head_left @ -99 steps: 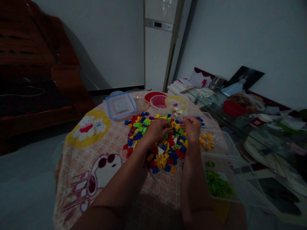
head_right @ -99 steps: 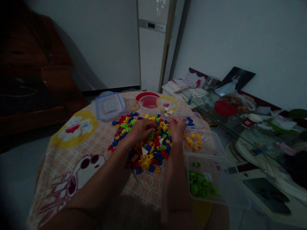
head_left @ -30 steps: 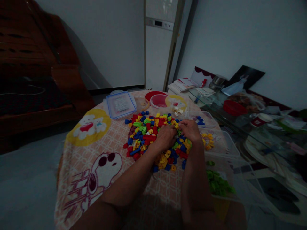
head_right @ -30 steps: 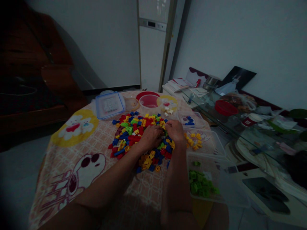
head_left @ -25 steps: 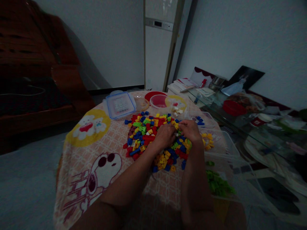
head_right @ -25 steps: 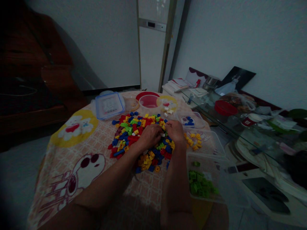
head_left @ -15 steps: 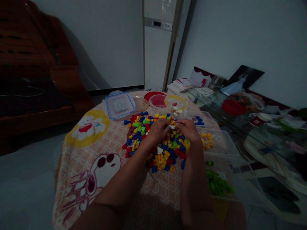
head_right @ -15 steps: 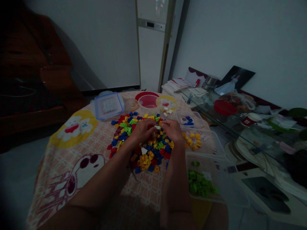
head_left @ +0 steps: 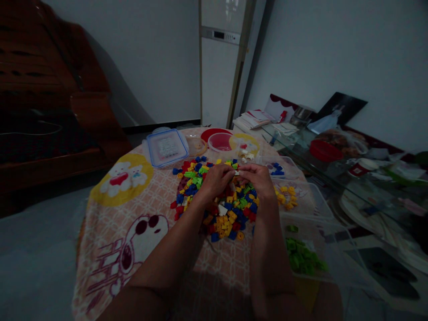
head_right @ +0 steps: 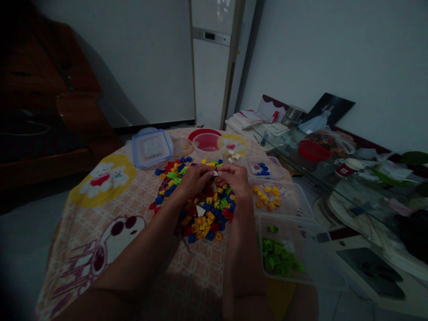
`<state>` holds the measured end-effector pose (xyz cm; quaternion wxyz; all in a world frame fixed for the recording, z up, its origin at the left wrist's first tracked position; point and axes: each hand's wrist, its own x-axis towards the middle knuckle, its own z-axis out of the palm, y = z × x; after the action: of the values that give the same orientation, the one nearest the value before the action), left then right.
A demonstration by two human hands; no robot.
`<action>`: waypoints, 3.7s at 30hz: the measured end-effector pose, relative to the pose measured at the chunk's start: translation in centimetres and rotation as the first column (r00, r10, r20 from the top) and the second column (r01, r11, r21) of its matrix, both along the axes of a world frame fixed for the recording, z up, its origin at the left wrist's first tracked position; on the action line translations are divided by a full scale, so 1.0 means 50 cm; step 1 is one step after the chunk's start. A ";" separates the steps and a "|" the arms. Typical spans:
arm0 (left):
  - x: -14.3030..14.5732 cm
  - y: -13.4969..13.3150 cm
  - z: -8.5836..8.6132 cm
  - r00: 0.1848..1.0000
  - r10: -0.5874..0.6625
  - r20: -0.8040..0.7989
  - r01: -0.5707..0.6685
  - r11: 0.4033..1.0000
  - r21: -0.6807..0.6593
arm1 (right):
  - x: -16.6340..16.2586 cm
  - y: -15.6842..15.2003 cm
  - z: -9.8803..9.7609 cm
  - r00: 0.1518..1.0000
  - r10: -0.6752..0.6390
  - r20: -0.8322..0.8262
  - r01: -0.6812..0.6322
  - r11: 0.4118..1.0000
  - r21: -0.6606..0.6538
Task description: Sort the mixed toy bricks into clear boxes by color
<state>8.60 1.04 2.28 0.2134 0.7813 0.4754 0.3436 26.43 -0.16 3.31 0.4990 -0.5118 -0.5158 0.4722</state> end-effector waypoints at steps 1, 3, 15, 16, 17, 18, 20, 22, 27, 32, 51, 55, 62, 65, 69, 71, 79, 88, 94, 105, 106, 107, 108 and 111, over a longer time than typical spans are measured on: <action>-0.002 0.000 0.001 1.000 0.013 0.000 -0.013 1.000 -0.002 | 0.002 0.001 -0.003 1.000 -0.022 -0.006 0.022 1.000 0.005; -0.008 0.001 0.005 0.999 0.041 -0.003 -0.042 0.999 -0.009 | 0.009 0.006 -0.013 0.997 -0.066 0.032 0.066 0.998 -0.007; -0.031 0.006 0.016 0.995 0.077 -0.065 -0.078 0.997 -0.006 | 0.028 0.057 -0.054 0.898 -0.438 -0.035 0.435 0.874 0.215; -0.035 0.008 0.015 0.995 0.079 -0.059 -0.079 0.997 0.001 | 0.029 0.054 -0.051 0.901 -0.434 -0.023 0.429 0.881 0.199; -0.041 0.010 0.014 0.995 0.081 -0.052 -0.081 0.997 0.007 | 0.030 0.049 -0.048 0.905 -0.426 -0.007 0.420 0.889 0.181; -0.046 0.012 0.013 0.995 0.085 -0.045 -0.085 0.996 0.009 | 0.031 0.044 -0.044 0.911 -0.412 0.012 0.405 0.900 0.158; -0.058 0.017 0.010 0.995 0.096 -0.024 -0.096 0.995 0.005 | 0.031 0.032 -0.035 0.930 -0.361 0.066 0.354 0.930 0.101; -0.069 0.021 0.009 0.994 0.106 -0.003 -0.106 0.994 -0.003 | 0.030 0.021 -0.025 0.950 -0.274 0.148 0.271 0.962 0.041; -0.085 0.028 0.007 0.993 0.120 0.023 -0.120 0.993 -0.005 | 0.015 0.003 -0.012 0.928 -0.028 0.371 0.063 0.995 -0.083; -0.092 0.030 0.005 0.990 0.141 0.012 -0.141 0.990 0.010 | -0.007 0.000 -0.009 0.854 0.110 0.509 -0.038 0.988 -0.149; -0.092 0.031 0.011 0.987 0.156 0.034 -0.157 0.987 0.029 | -0.024 0.004 -0.011 0.868 0.054 0.493 -0.002 0.994 -0.105; -0.092 0.030 0.011 0.988 0.151 0.043 -0.152 0.988 0.023 | -0.007 0.006 -0.009 0.936 -0.034 0.349 0.067 0.994 -0.082; -0.093 0.031 0.011 0.987 0.152 0.049 -0.153 0.988 0.025 | 0.020 0.007 -0.020 0.963 -0.122 0.242 0.147 0.985 -0.087; -0.098 0.033 0.009 0.988 0.141 0.062 -0.142 0.990 0.012 | 0.026 0.011 -0.032 0.969 -0.132 0.208 0.160 0.979 -0.125; -0.108 0.035 0.009 0.987 0.138 0.086 -0.139 0.990 0.002 | 0.024 0.033 -0.050 0.953 -0.292 0.075 0.298 0.950 -0.090; -0.111 0.035 0.010 0.986 0.143 0.081 -0.144 0.990 0.006 | 0.022 0.047 -0.057 0.905 -0.412 -0.104 0.415 0.910 0.006; -0.114 0.031 0.016 0.979 0.181 0.091 -0.180 0.984 -0.017 | 0.031 0.048 -0.058 0.915 -0.367 -0.168 0.390 0.912 0.127; -0.165 0.031 0.016 0.993 0.037 -0.112 -0.062 0.972 -0.227 | 0.004 0.011 -0.011 0.977 -0.198 0.083 0.200 0.979 -0.028; -0.172 0.018 0.036 0.935 0.006 -0.356 -0.119 0.948 -0.295 | -0.001 0.009 -0.009 0.981 -0.137 0.136 0.144 0.988 -0.046; -0.107 -0.001 0.031 0.745 0.061 -0.664 -0.241 0.953 -0.182 | -0.001 0.010 -0.013 0.979 -0.121 0.165 0.132 0.990 -0.055; -0.105 -0.001 0.030 0.744 0.065 -0.665 -0.244 0.953 -0.179 | 0.000 0.010 -0.013 0.978 -0.120 0.168 0.131 0.990 -0.055; -0.103 -0.001 0.030 0.752 0.066 -0.656 -0.243 0.953 -0.182 | 0.000 0.010 -0.013 0.978 -0.120 0.170 0.131 0.990 -0.053; -0.102 0.000 0.029 0.769 0.065 -0.636 -0.236 0.953 -0.188 | -0.001 0.010 -0.012 0.977 -0.122 0.172 0.133 0.990 -0.052; -0.100 0.004 0.028 0.858 0.040 -0.512 -0.171 0.962 -0.212 | -0.003 0.008 -0.009 0.977 -0.129 0.168 0.140 0.989 -0.052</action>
<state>3.62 1.25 3.68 0.1593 0.7831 0.5962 0.0764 26.26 0.24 2.88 0.4692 -0.5982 -0.5040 0.4098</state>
